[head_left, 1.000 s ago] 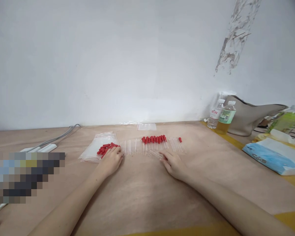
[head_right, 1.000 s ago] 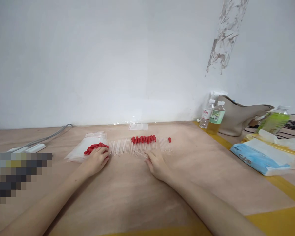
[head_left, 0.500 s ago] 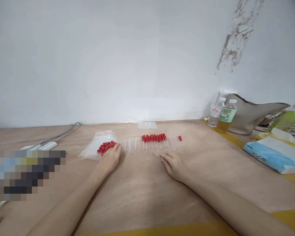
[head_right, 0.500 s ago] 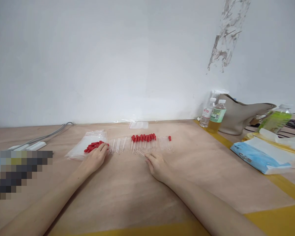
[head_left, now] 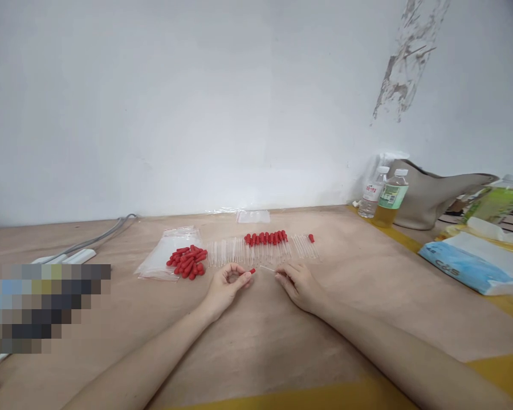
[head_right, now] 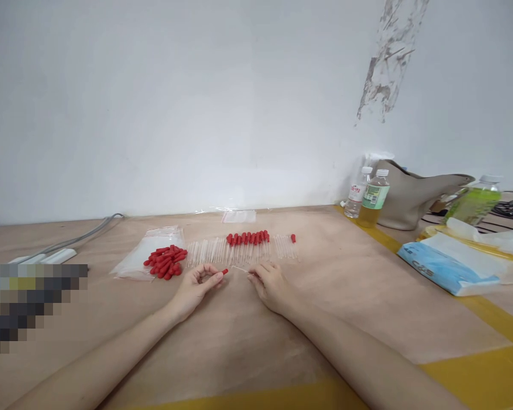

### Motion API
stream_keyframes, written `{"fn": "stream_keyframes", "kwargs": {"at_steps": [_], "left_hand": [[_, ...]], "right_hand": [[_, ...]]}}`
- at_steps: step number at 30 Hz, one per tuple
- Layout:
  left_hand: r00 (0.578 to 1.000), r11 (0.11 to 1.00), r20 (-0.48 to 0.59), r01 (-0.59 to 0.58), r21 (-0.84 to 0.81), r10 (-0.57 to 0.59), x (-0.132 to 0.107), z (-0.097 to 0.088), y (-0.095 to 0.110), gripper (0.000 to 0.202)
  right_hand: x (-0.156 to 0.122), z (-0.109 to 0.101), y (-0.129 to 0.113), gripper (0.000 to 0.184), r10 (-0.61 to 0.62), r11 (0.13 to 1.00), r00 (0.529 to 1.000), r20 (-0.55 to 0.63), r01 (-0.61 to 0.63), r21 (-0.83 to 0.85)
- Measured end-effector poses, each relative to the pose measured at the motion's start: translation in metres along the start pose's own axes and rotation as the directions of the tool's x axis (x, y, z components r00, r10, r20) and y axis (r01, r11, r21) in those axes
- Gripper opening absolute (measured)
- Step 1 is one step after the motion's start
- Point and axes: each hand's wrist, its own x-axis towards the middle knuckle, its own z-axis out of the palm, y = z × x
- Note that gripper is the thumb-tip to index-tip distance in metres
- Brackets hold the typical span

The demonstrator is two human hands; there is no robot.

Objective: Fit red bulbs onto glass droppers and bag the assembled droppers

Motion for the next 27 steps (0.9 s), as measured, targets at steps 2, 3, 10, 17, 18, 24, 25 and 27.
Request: {"fn": "stream_keyframes", "kwargs": {"at_steps": [2,3,10,17,18,24,25,27], "left_hand": [[1.000,1.000,0.018,0.006,-0.027,-0.005,0.001,-0.001,-0.001,0.030],[1.000,0.999,0.031,0.003,-0.042,-0.001,0.001,-0.001,-0.001,0.031],[0.996,1.000,0.090,-0.010,0.006,0.010,0.001,-0.001,-0.003,0.036],[0.988,0.985,0.133,-0.099,0.141,0.081,0.003,-0.001,-0.008,0.031],[0.987,0.981,0.135,-0.111,0.161,0.090,0.003,-0.002,-0.009,0.029],[0.977,0.942,0.186,-0.162,0.295,0.110,0.000,-0.003,-0.006,0.025],[0.974,0.932,0.200,-0.167,0.321,0.106,-0.001,-0.004,-0.006,0.026],[0.968,0.910,0.230,-0.181,0.373,0.098,-0.002,-0.004,-0.004,0.027]], "right_hand": [[0.000,0.001,0.000,0.016,-0.011,0.999,1.000,0.004,0.011,-0.032],[0.000,0.001,-0.001,0.016,-0.016,0.999,1.000,0.010,0.016,-0.041],[0.001,0.000,-0.006,0.016,-0.033,0.999,0.999,0.031,0.034,-0.030],[0.002,-0.002,-0.008,0.014,-0.049,0.999,0.995,0.090,0.050,-0.001],[0.002,-0.002,-0.008,0.014,-0.056,0.998,0.993,0.103,0.056,0.006],[0.001,-0.005,-0.003,0.014,-0.085,0.996,0.982,0.171,0.079,0.043],[0.001,-0.006,-0.001,0.014,-0.091,0.995,0.980,0.176,0.085,0.044],[0.002,-0.006,0.002,0.014,-0.113,0.993,0.977,0.183,0.108,0.038]]}}
